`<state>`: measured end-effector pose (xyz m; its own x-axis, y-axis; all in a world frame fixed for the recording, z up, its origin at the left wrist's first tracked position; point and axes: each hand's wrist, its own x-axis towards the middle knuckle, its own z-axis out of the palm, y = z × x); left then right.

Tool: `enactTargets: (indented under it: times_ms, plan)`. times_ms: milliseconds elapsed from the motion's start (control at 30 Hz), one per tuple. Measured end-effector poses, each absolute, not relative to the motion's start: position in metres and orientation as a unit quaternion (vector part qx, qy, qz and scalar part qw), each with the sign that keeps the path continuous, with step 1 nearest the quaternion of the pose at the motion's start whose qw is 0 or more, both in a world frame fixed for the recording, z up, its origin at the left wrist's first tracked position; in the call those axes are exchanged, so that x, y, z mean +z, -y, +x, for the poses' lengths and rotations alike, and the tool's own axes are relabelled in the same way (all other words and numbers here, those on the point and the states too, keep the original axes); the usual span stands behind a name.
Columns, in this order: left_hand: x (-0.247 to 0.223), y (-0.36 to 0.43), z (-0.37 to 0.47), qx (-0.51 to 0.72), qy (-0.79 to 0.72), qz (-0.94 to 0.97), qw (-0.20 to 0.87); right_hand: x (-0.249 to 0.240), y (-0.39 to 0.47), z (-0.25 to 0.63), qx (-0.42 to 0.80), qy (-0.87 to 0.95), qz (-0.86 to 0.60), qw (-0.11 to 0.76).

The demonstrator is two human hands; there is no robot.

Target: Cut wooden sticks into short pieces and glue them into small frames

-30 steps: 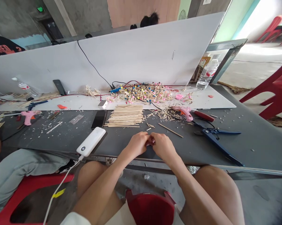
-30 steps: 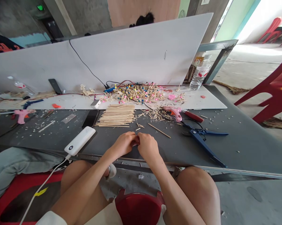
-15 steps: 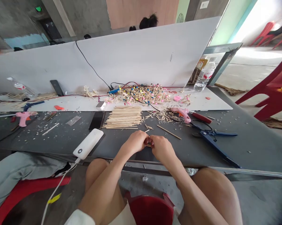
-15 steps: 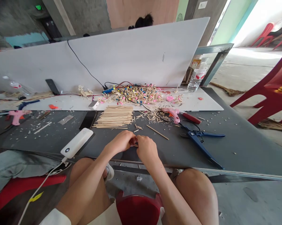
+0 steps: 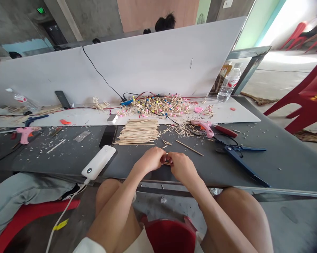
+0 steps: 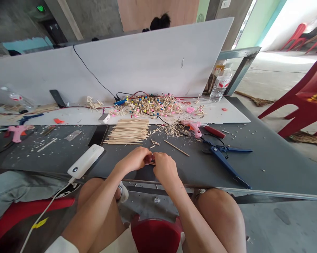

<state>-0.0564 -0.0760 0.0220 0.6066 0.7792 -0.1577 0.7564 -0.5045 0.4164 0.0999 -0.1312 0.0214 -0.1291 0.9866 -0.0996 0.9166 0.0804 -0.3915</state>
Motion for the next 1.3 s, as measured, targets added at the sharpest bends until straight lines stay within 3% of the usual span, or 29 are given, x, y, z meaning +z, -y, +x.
enactTargets:
  times_ms: [433,1300]
  plan:
    - [0.025,0.083,-0.045,0.013,-0.449,0.875,0.18,0.025,0.13,0.098,0.177,0.723,-0.663,0.079]
    - [0.026,0.08,-0.051,0.029,-0.431,0.871,0.232,0.023,0.127,0.11,0.189,0.711,-0.671,0.089]
